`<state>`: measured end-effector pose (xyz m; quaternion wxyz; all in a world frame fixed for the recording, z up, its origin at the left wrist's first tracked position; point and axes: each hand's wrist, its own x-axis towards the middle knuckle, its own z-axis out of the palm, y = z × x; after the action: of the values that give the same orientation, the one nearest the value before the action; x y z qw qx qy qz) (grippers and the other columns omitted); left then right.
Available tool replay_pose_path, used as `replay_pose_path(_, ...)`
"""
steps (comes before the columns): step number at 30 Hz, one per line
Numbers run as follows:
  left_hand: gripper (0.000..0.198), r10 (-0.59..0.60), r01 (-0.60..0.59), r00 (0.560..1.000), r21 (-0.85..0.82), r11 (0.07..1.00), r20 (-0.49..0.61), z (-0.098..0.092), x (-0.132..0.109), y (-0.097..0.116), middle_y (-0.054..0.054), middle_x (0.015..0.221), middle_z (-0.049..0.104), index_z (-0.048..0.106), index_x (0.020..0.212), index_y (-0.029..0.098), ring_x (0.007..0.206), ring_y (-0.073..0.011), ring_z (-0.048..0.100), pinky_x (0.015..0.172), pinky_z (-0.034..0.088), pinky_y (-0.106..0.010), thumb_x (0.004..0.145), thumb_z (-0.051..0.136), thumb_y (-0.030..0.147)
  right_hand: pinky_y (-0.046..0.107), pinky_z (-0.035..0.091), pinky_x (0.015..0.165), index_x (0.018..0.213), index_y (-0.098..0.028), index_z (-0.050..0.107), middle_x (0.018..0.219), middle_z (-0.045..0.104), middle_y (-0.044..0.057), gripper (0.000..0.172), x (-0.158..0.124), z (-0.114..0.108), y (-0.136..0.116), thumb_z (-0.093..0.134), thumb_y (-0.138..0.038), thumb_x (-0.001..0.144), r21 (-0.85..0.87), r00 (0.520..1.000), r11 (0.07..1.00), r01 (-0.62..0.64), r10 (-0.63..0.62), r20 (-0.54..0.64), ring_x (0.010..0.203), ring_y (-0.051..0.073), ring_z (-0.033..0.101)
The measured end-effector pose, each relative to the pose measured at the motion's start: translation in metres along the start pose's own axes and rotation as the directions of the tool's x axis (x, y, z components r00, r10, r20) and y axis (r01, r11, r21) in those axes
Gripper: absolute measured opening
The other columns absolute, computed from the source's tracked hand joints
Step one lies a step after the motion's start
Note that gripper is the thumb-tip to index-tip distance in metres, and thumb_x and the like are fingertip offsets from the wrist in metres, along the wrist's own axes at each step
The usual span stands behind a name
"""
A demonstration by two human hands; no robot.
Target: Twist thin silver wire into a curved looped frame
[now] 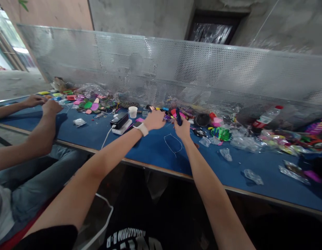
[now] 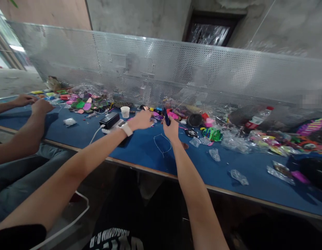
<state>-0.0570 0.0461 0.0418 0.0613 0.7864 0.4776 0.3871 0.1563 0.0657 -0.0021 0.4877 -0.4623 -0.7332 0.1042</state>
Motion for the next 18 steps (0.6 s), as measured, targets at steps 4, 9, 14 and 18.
replay_pose_path(4, 0.016, 0.092, -0.094, 0.989, 0.018, 0.995, 0.115, 0.052, 0.011, 0.021, -0.022, 0.109, 0.078, 0.077, 0.106, 0.010, 0.102, -0.0350, 0.074, 0.097, 0.055, -0.046, 0.094, 0.066, 0.010, 0.044, 0.059, 0.079, 0.096, -0.021, 0.072, 0.080, 0.077, 0.010, 0.046, 0.002, -0.006, 0.004, 0.055, -0.064, 0.100, -0.007, 0.994, 1.000, 0.004, -0.004, -0.108, 0.076, 0.030, 0.070)
replay_pose_path(9, 0.022, 0.097, -0.093, 0.995, -0.175, 0.980, 0.015, 0.066, -0.011, 0.006, -0.012, 0.091, 0.080, 0.079, 0.097, 0.013, 0.083, -0.0253, 0.074, 0.083, 0.054, -0.034, 0.097, 0.058, 0.007, 0.041, 0.059, 0.071, 0.094, -0.024, 0.070, 0.075, 0.076, 0.009, 0.049, 0.003, -0.009, 0.008, 0.054, -0.070, 0.101, 0.077, 0.996, 0.995, -0.061, 0.066, -0.054, 0.068, 0.028, 0.071)
replay_pose_path(14, 0.023, 0.037, -0.070, 0.990, -0.250, 0.966, -0.135, 0.057, -0.014, -0.009, -0.007, 0.081, 0.077, 0.078, 0.092, 0.016, 0.073, -0.0201, 0.069, 0.080, 0.053, -0.032, 0.104, 0.059, 0.020, 0.039, 0.058, 0.073, 0.092, -0.023, 0.070, 0.073, 0.073, 0.007, 0.058, 0.005, -0.015, 0.009, 0.054, -0.078, 0.100, 0.060, 0.995, 0.998, -0.034, 0.040, -0.091, 0.069, 0.027, 0.071)
replay_pose_path(18, 0.028, -0.080, -0.037, 0.964, -0.428, 0.903, -0.252, 0.047, -0.012, -0.014, -0.007, 0.082, 0.077, 0.080, 0.116, 0.015, 0.071, -0.0183, 0.068, 0.074, 0.055, -0.030, 0.107, 0.057, 0.026, 0.040, 0.058, 0.077, 0.093, -0.024, 0.072, 0.076, 0.073, 0.007, 0.061, 0.005, -0.020, 0.012, 0.054, -0.082, 0.099, -0.049, 1.000, 0.999, -0.006, 0.005, -0.007, 0.077, 0.029, 0.072)
